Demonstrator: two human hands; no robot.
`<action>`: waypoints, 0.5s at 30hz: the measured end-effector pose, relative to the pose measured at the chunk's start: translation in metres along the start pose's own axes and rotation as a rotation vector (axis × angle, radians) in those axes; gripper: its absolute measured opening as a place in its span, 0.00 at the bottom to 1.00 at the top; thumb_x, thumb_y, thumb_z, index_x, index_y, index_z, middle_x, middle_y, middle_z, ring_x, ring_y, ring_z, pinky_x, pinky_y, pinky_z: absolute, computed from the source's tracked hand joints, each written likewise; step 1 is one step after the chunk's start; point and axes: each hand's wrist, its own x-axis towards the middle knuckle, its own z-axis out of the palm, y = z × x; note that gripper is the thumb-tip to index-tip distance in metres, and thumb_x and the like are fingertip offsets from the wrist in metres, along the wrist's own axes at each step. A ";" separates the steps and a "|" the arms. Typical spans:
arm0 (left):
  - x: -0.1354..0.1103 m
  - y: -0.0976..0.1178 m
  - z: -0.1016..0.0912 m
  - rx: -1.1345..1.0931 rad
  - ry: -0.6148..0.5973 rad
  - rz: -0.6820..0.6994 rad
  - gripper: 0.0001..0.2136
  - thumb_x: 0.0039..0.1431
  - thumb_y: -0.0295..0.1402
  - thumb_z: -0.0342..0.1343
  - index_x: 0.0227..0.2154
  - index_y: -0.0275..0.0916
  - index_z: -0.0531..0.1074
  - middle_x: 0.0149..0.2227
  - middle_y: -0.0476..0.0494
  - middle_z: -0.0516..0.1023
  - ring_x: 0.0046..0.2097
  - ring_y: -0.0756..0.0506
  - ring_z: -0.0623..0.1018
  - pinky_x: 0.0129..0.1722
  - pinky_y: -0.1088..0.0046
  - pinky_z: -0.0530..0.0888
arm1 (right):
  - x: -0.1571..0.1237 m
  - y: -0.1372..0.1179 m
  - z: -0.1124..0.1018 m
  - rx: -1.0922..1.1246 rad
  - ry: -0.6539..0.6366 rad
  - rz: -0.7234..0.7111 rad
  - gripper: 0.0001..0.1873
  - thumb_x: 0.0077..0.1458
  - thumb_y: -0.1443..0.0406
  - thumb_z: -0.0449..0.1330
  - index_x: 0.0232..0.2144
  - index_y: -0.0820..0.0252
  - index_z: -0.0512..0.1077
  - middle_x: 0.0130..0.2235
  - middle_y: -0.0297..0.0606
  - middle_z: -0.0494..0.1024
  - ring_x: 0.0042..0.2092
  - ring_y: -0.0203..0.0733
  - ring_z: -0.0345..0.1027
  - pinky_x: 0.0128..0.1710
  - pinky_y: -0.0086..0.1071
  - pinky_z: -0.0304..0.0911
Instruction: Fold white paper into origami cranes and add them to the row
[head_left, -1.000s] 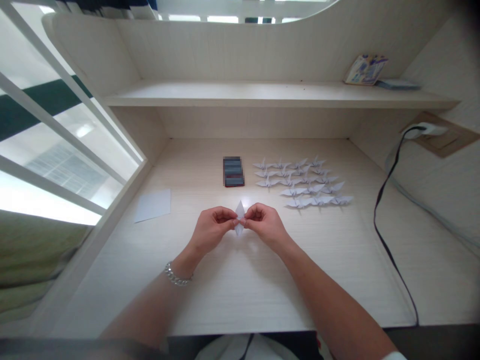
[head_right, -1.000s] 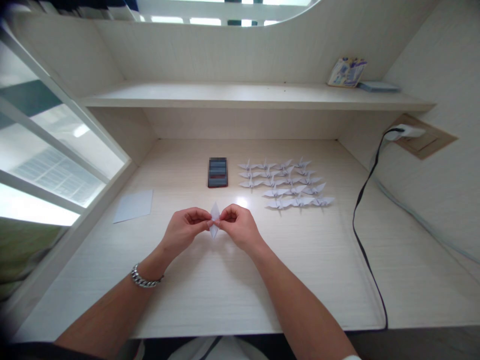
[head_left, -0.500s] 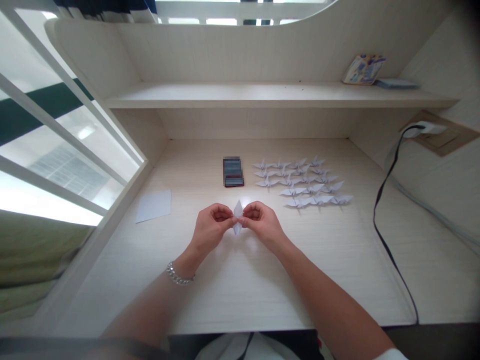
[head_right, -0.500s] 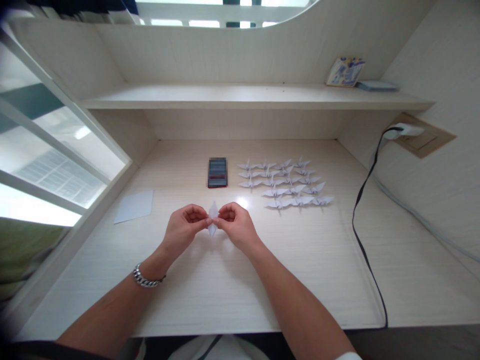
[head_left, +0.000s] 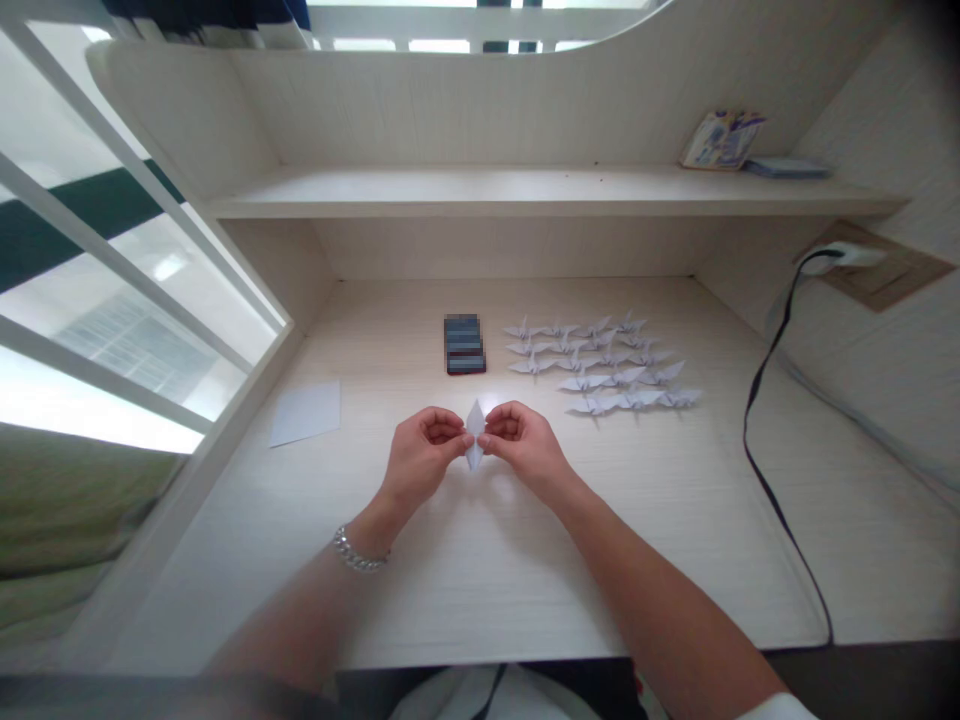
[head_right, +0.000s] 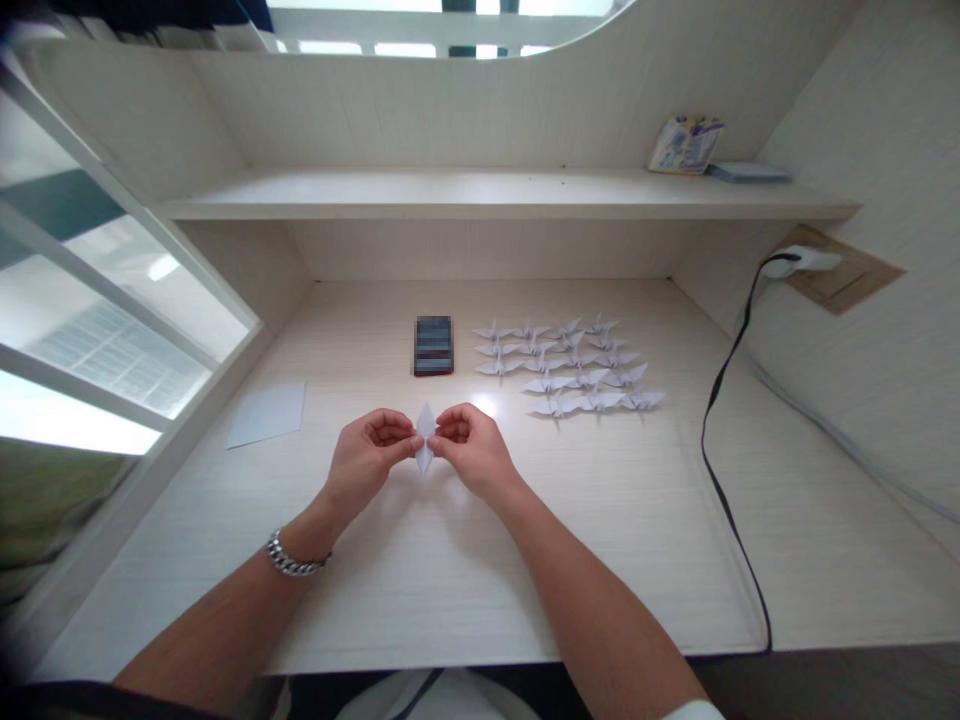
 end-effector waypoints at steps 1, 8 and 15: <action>0.000 0.000 0.000 -0.007 -0.003 -0.007 0.12 0.38 0.27 0.66 0.27 0.34 0.70 0.25 0.49 0.75 0.28 0.51 0.75 0.30 0.75 0.73 | 0.000 0.000 0.000 -0.023 0.021 -0.014 0.17 0.36 0.66 0.68 0.28 0.59 0.65 0.27 0.32 0.73 0.31 0.37 0.69 0.33 0.32 0.66; 0.001 0.000 -0.001 -0.025 0.012 0.000 0.12 0.38 0.26 0.66 0.26 0.34 0.69 0.24 0.49 0.75 0.27 0.51 0.74 0.29 0.75 0.72 | 0.000 0.000 0.002 0.048 0.014 0.023 0.17 0.36 0.66 0.68 0.30 0.59 0.66 0.27 0.33 0.74 0.31 0.37 0.70 0.34 0.33 0.67; 0.000 0.002 0.001 -0.050 0.020 0.002 0.13 0.38 0.27 0.67 0.27 0.34 0.69 0.24 0.49 0.75 0.27 0.51 0.75 0.30 0.74 0.74 | 0.000 -0.001 0.002 0.051 0.055 -0.020 0.16 0.35 0.66 0.69 0.29 0.60 0.67 0.27 0.33 0.74 0.31 0.37 0.70 0.34 0.34 0.67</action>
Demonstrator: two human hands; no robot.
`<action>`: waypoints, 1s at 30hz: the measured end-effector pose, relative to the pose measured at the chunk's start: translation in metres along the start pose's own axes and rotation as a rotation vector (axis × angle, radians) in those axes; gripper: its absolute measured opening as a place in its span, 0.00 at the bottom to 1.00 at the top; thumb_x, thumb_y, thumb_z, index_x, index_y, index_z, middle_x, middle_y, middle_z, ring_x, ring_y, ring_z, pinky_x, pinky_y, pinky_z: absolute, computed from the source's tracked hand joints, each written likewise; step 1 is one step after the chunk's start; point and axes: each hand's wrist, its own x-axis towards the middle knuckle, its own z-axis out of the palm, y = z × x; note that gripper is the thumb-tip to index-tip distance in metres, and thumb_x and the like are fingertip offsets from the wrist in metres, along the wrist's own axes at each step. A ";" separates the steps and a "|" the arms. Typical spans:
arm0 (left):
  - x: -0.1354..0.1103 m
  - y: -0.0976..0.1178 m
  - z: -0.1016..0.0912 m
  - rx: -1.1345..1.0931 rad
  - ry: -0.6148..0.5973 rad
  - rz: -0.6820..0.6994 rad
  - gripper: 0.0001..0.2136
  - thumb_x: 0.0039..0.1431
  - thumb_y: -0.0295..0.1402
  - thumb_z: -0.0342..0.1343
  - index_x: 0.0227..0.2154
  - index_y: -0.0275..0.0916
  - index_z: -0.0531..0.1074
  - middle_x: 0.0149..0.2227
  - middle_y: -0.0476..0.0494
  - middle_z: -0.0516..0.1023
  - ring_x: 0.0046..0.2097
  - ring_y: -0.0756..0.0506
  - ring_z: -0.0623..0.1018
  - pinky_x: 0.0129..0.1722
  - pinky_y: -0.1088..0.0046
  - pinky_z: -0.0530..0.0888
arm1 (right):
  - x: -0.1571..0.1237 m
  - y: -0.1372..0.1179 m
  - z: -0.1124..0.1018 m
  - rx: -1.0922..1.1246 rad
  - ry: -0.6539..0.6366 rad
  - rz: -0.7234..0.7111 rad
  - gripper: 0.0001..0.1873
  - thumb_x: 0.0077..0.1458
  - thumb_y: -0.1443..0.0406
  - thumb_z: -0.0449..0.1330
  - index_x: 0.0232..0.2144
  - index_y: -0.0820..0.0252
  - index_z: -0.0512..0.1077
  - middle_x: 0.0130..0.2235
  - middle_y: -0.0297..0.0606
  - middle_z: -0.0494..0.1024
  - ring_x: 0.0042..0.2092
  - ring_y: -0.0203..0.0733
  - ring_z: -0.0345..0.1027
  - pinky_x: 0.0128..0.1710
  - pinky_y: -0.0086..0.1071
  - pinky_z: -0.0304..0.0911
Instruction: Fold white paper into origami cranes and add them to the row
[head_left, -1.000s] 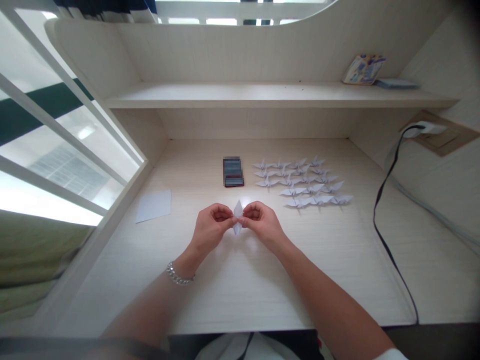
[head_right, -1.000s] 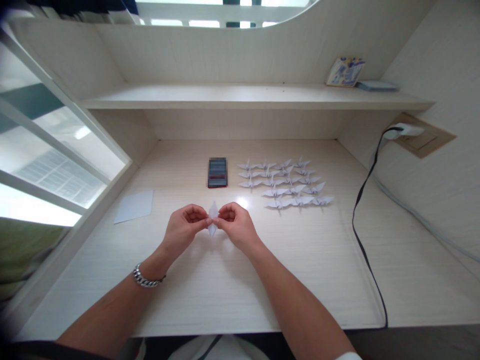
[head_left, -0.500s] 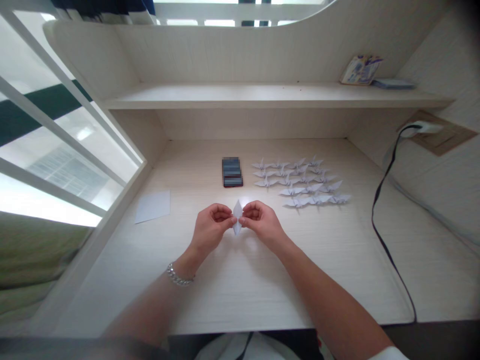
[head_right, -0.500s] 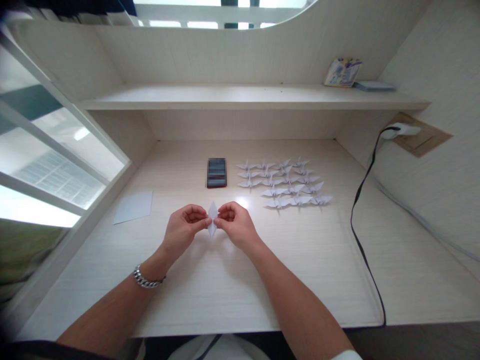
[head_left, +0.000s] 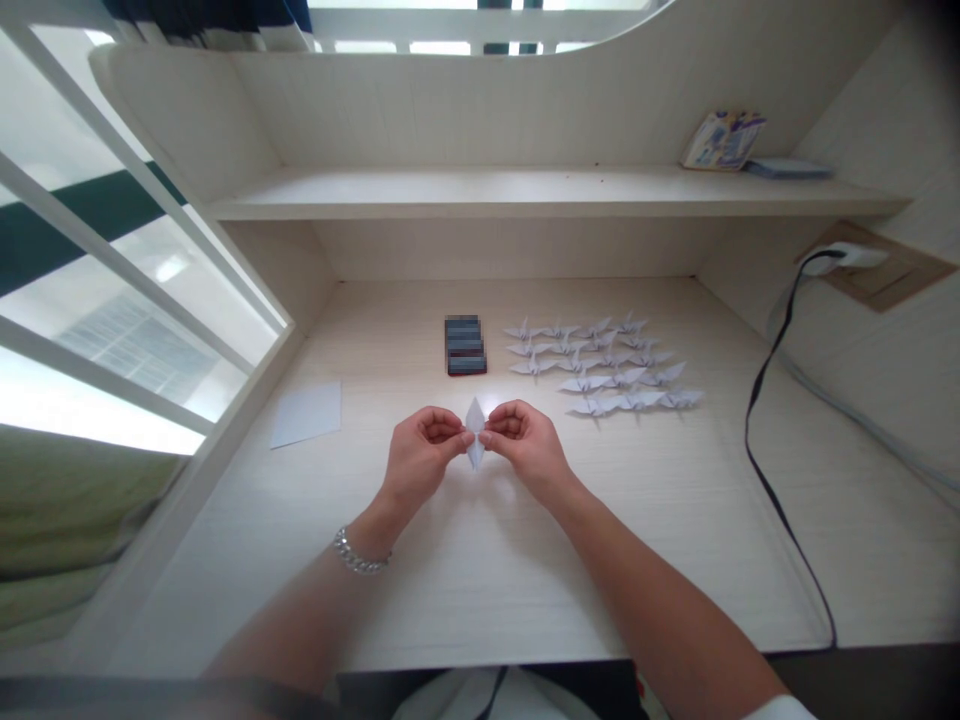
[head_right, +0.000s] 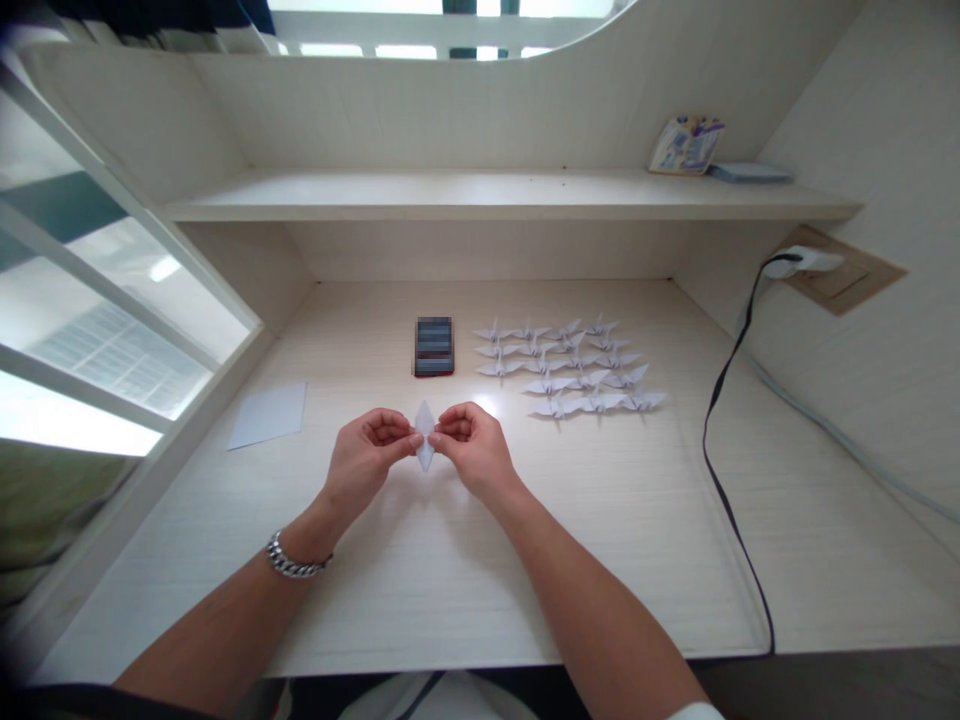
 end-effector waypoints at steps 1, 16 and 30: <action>0.000 0.000 0.000 -0.005 0.005 0.007 0.13 0.38 0.27 0.67 0.27 0.34 0.69 0.25 0.49 0.76 0.27 0.50 0.75 0.30 0.73 0.74 | 0.000 -0.001 0.000 0.022 -0.015 0.000 0.16 0.36 0.65 0.68 0.29 0.60 0.68 0.28 0.34 0.74 0.32 0.38 0.70 0.35 0.34 0.67; -0.001 -0.001 0.002 0.037 0.025 0.080 0.12 0.39 0.29 0.66 0.27 0.35 0.69 0.26 0.48 0.76 0.29 0.49 0.76 0.32 0.72 0.75 | 0.000 0.003 0.002 -0.028 -0.011 -0.114 0.11 0.42 0.68 0.65 0.28 0.58 0.66 0.28 0.32 0.73 0.31 0.36 0.69 0.33 0.31 0.65; -0.010 -0.004 0.006 0.366 0.103 0.276 0.10 0.49 0.34 0.61 0.35 0.37 0.74 0.35 0.42 0.80 0.37 0.45 0.79 0.41 0.67 0.75 | -0.007 0.005 0.008 -0.255 -0.019 -0.169 0.12 0.49 0.61 0.61 0.37 0.59 0.76 0.38 0.40 0.78 0.38 0.42 0.71 0.39 0.34 0.66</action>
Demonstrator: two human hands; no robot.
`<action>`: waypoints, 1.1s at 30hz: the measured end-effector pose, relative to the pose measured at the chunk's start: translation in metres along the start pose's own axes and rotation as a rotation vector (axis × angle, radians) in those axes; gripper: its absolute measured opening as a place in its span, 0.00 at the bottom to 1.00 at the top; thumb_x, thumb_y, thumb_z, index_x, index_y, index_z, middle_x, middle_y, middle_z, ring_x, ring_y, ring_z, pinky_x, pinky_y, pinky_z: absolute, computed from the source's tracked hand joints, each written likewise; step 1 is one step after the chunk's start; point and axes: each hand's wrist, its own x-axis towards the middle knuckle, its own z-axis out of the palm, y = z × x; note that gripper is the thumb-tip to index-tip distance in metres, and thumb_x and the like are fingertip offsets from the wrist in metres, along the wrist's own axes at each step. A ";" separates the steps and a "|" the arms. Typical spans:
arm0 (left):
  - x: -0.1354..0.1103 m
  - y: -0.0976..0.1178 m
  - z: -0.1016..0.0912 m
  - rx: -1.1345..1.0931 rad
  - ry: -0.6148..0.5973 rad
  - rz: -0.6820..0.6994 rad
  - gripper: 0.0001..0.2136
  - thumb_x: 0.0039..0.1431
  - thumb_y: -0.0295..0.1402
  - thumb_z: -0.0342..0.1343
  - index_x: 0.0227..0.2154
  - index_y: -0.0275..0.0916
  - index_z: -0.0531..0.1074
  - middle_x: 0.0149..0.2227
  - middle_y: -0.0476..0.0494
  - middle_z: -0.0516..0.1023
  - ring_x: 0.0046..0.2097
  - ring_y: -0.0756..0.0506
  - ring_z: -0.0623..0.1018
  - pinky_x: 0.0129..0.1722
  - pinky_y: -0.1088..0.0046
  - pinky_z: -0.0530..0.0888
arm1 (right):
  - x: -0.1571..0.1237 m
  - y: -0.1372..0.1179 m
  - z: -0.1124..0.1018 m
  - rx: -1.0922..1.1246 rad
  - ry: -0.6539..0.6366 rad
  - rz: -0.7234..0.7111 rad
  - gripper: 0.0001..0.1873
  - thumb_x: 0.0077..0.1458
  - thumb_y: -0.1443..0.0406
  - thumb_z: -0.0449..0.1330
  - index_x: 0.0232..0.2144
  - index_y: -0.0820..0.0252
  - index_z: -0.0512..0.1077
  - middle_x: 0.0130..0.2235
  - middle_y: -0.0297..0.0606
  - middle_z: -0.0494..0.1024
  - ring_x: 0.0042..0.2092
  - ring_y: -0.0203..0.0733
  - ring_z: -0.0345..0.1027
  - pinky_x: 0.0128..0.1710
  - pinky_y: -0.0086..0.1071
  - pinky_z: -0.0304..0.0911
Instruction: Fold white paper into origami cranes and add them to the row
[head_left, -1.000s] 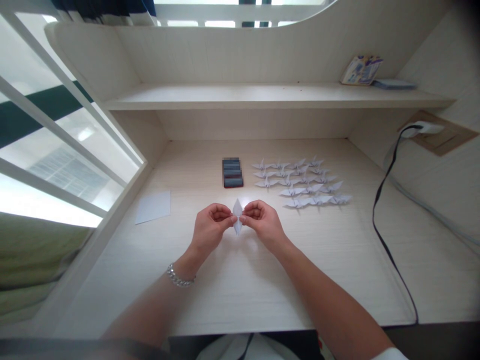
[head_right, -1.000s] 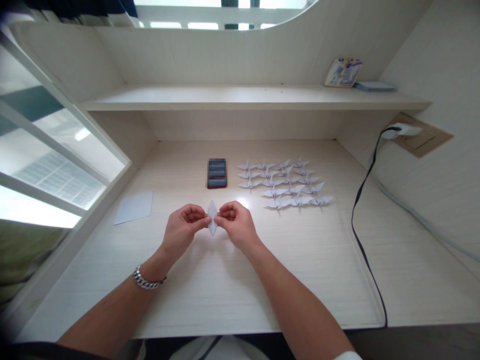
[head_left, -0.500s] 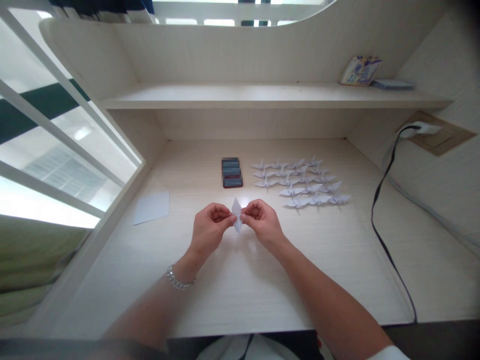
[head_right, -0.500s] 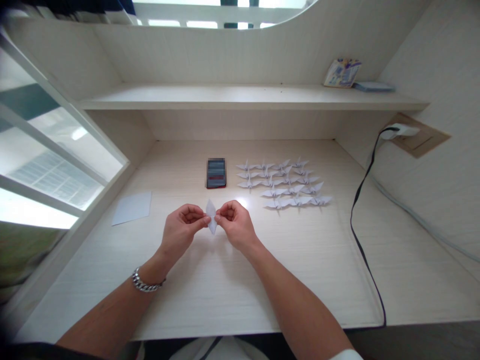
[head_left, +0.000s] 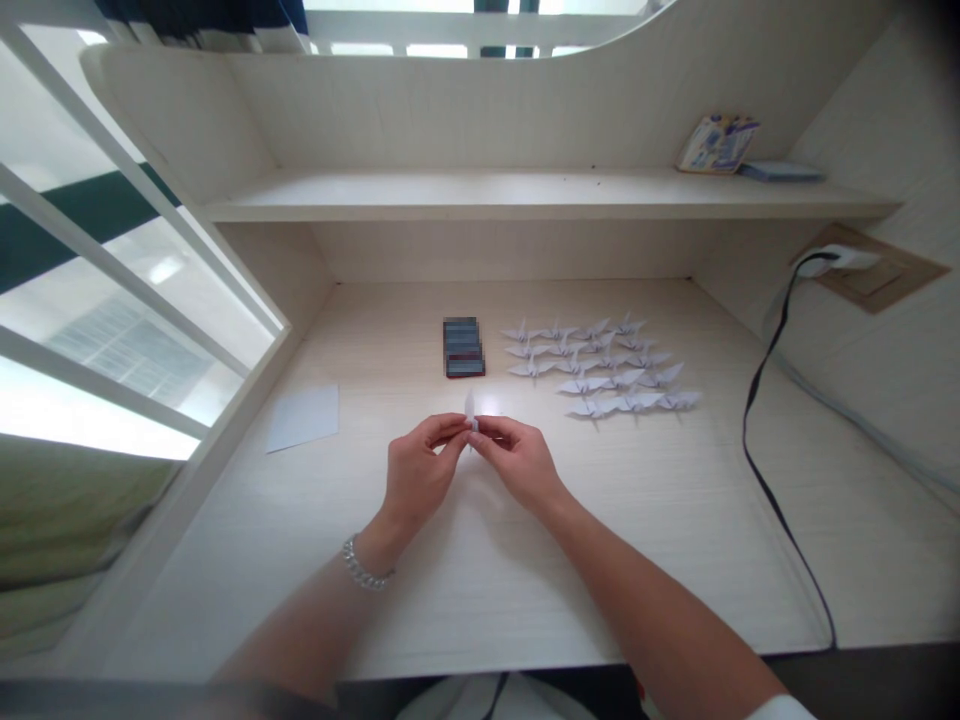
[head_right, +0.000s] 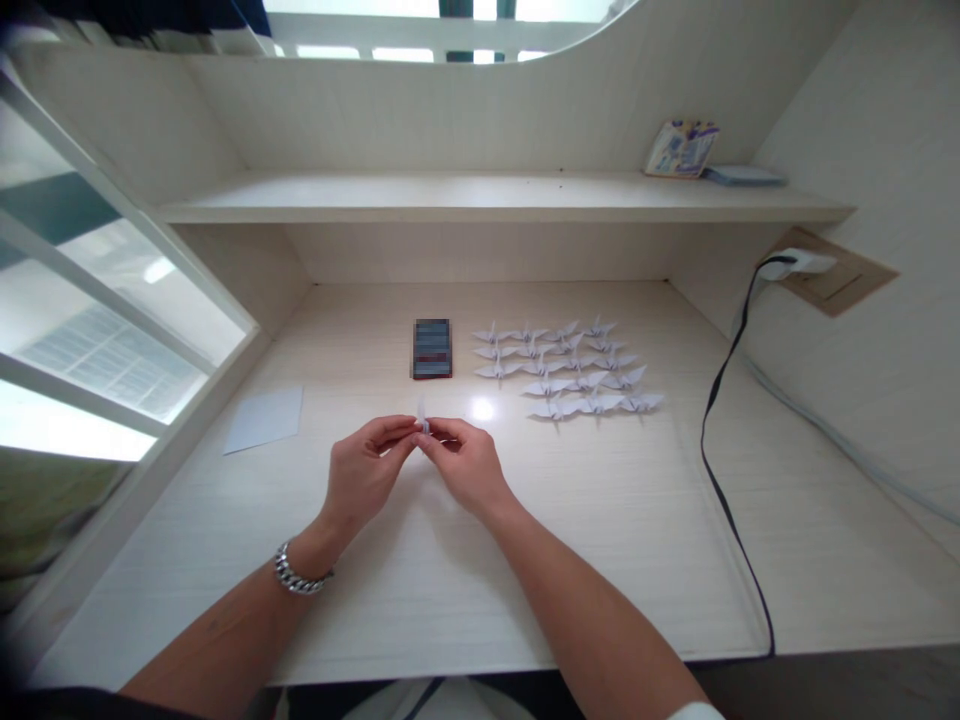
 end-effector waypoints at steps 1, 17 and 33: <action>0.000 0.000 0.000 -0.005 -0.015 -0.008 0.11 0.49 0.34 0.60 0.36 0.38 0.74 0.35 0.42 0.80 0.38 0.45 0.79 0.41 0.67 0.75 | 0.001 0.002 -0.001 0.036 -0.004 0.021 0.12 0.48 0.61 0.62 0.36 0.59 0.76 0.36 0.40 0.79 0.37 0.42 0.71 0.39 0.34 0.66; 0.013 -0.008 -0.010 -0.150 -0.222 -0.224 0.08 0.45 0.33 0.62 0.28 0.35 0.75 0.26 0.45 0.77 0.27 0.49 0.74 0.28 0.74 0.71 | 0.006 -0.003 -0.009 0.153 -0.038 0.232 0.13 0.40 0.63 0.65 0.31 0.62 0.75 0.30 0.37 0.77 0.29 0.37 0.70 0.32 0.34 0.66; 0.013 0.003 -0.010 -0.295 -0.318 -0.311 0.06 0.43 0.30 0.62 0.27 0.36 0.76 0.26 0.46 0.77 0.27 0.50 0.74 0.28 0.74 0.71 | 0.005 -0.010 -0.014 0.303 -0.092 0.329 0.08 0.37 0.66 0.66 0.26 0.60 0.75 0.25 0.34 0.77 0.27 0.37 0.71 0.29 0.33 0.69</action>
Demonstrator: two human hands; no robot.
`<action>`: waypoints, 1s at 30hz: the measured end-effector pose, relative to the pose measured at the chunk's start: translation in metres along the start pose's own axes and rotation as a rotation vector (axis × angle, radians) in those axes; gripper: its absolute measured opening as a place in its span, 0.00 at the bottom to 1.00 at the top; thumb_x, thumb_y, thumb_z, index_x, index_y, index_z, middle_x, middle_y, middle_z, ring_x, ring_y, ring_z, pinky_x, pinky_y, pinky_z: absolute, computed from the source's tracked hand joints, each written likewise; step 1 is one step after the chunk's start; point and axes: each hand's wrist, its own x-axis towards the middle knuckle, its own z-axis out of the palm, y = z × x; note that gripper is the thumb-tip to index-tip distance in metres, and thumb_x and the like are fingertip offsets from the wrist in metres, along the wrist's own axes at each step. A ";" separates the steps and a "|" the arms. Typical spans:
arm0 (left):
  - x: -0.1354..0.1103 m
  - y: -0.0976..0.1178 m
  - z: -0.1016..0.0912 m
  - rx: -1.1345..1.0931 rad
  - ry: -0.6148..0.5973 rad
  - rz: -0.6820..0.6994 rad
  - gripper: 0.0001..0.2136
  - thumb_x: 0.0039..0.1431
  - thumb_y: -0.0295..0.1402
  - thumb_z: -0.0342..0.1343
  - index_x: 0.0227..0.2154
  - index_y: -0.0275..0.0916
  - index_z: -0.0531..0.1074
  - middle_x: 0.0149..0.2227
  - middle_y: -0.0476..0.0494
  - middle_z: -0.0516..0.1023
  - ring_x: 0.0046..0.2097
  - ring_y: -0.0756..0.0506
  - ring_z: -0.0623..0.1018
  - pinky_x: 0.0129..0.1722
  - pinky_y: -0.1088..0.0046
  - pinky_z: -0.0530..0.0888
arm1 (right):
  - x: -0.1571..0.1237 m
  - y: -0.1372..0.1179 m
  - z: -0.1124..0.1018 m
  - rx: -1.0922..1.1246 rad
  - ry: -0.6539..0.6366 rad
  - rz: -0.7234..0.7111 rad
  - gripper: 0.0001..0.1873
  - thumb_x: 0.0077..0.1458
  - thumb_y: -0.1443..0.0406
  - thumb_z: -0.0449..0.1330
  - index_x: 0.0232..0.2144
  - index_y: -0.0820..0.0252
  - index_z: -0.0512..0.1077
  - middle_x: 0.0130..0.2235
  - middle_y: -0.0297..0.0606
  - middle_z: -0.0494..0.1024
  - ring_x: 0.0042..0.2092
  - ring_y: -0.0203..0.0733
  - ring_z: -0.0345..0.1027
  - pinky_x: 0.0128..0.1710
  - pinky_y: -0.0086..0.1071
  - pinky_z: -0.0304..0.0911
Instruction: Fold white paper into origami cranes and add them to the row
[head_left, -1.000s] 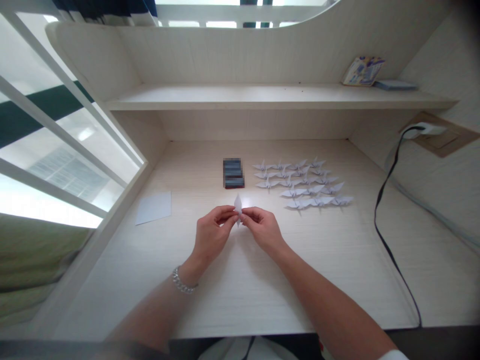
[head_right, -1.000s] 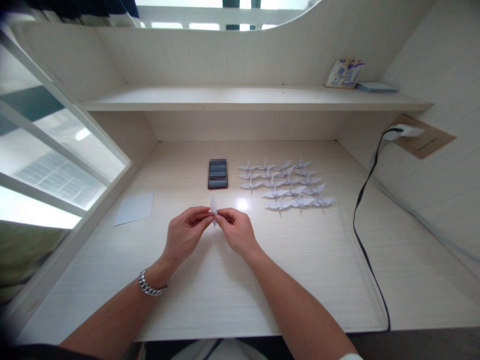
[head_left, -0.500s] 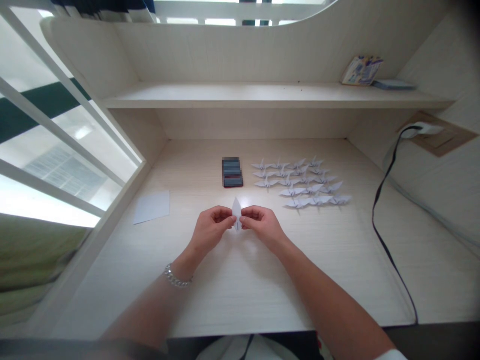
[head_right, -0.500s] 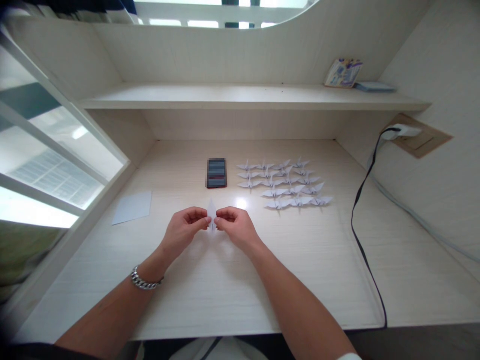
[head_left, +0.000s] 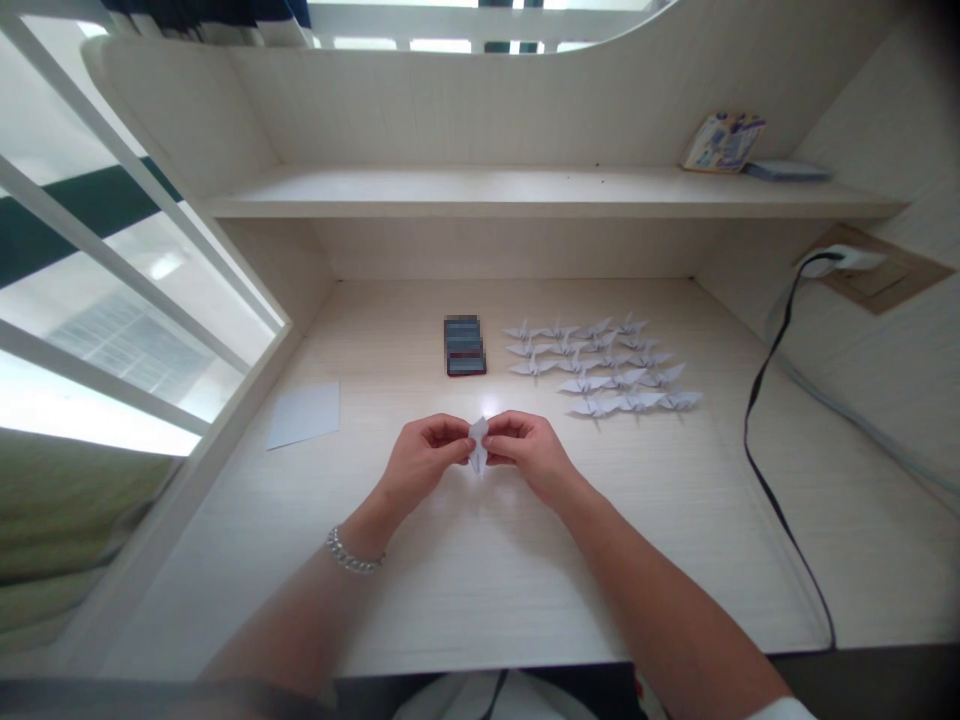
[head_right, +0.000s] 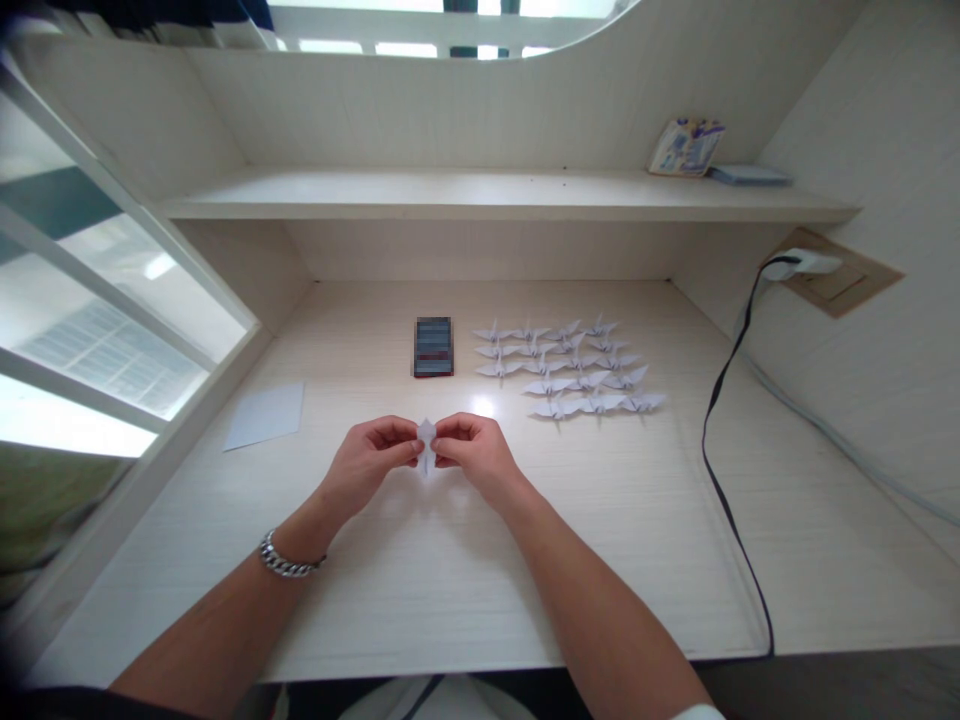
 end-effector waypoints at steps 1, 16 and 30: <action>0.000 0.000 0.000 -0.005 0.013 0.002 0.05 0.43 0.29 0.62 0.27 0.36 0.76 0.25 0.46 0.77 0.27 0.50 0.74 0.28 0.74 0.71 | 0.000 0.000 0.000 0.000 0.004 -0.006 0.08 0.37 0.66 0.65 0.25 0.60 0.75 0.25 0.34 0.77 0.27 0.37 0.71 0.30 0.34 0.69; -0.001 -0.001 -0.002 0.073 0.035 0.117 0.06 0.43 0.28 0.62 0.28 0.37 0.77 0.29 0.45 0.79 0.31 0.47 0.77 0.34 0.72 0.73 | -0.001 0.002 -0.002 -0.190 0.039 -0.193 0.08 0.40 0.64 0.65 0.28 0.60 0.74 0.28 0.36 0.77 0.31 0.39 0.70 0.34 0.34 0.67; -0.004 -0.008 -0.002 0.210 0.140 0.252 0.06 0.46 0.33 0.62 0.29 0.37 0.76 0.30 0.44 0.78 0.33 0.46 0.76 0.35 0.71 0.73 | -0.009 0.000 0.002 -0.399 0.075 -0.376 0.06 0.47 0.63 0.63 0.30 0.58 0.72 0.32 0.38 0.77 0.34 0.42 0.72 0.37 0.37 0.68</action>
